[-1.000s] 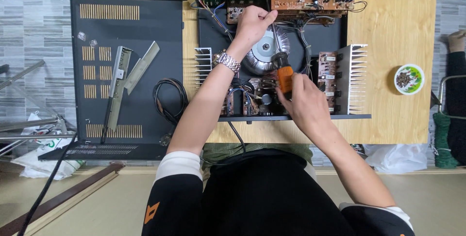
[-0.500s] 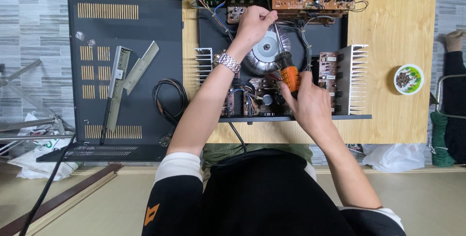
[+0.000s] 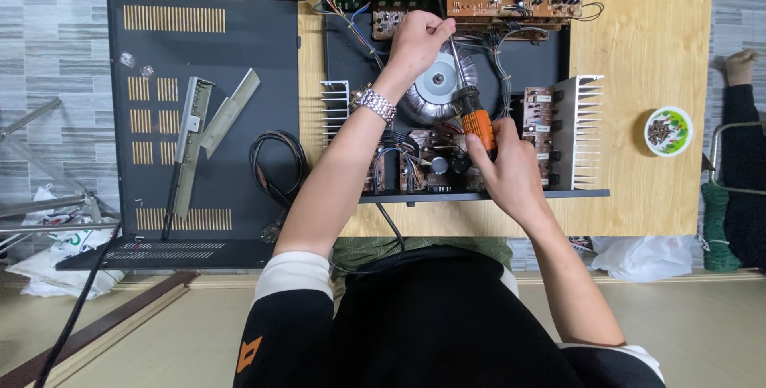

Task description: Repairing an electronic amplifier by adjusting internal components with a screwdriver and manipulating wires

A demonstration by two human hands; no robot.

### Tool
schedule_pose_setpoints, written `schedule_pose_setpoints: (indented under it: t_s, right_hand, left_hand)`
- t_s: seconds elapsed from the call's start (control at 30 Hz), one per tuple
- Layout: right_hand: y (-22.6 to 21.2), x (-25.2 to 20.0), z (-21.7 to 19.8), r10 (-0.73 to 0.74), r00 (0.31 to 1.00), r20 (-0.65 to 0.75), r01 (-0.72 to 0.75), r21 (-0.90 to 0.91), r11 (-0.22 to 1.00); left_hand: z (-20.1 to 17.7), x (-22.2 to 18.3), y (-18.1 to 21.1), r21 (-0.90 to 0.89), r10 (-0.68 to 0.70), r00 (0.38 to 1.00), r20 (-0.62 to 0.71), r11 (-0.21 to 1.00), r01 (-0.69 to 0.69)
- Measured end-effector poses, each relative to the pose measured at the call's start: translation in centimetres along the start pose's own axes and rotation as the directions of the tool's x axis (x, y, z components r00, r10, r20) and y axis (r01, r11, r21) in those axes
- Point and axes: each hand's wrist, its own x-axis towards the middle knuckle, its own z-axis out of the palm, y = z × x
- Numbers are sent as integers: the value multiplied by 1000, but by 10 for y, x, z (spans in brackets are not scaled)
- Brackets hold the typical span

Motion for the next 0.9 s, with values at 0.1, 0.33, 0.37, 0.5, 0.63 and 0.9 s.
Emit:
schedule_pose_setpoints:
  t_s: [0.1, 0.33, 0.37, 0.5, 0.63, 0.9]
  right_hand:
    - [0, 0, 0, 17, 1000, 24, -18, 51, 999]
    - [4, 3, 2, 14, 999, 33, -21, 196, 980]
    - [2, 3, 2, 31, 998, 52, -42, 242, 969]
    - [9, 7, 8, 45, 971, 234, -182, 610, 771]
    - [-4, 10, 4, -102, 933, 345, -226, 782, 581]
    - [-2, 11, -1, -153, 895, 418, -300, 820, 488]
  left_hand:
    - [1, 1, -2, 0, 12, 1000, 8, 1000, -12]
    - [2, 1, -3, 3, 8, 1000, -19, 1000, -8]
    - [2, 1, -3, -5, 11, 1000, -21, 1000, -11]
    - [-1, -1, 1, -12, -2, 1000, -17, 1000, 1]
    - [-1, -1, 1, -37, -34, 999, -27, 999, 33]
    - [-4, 0, 1, 8, 26, 1000, -3, 1000, -26]
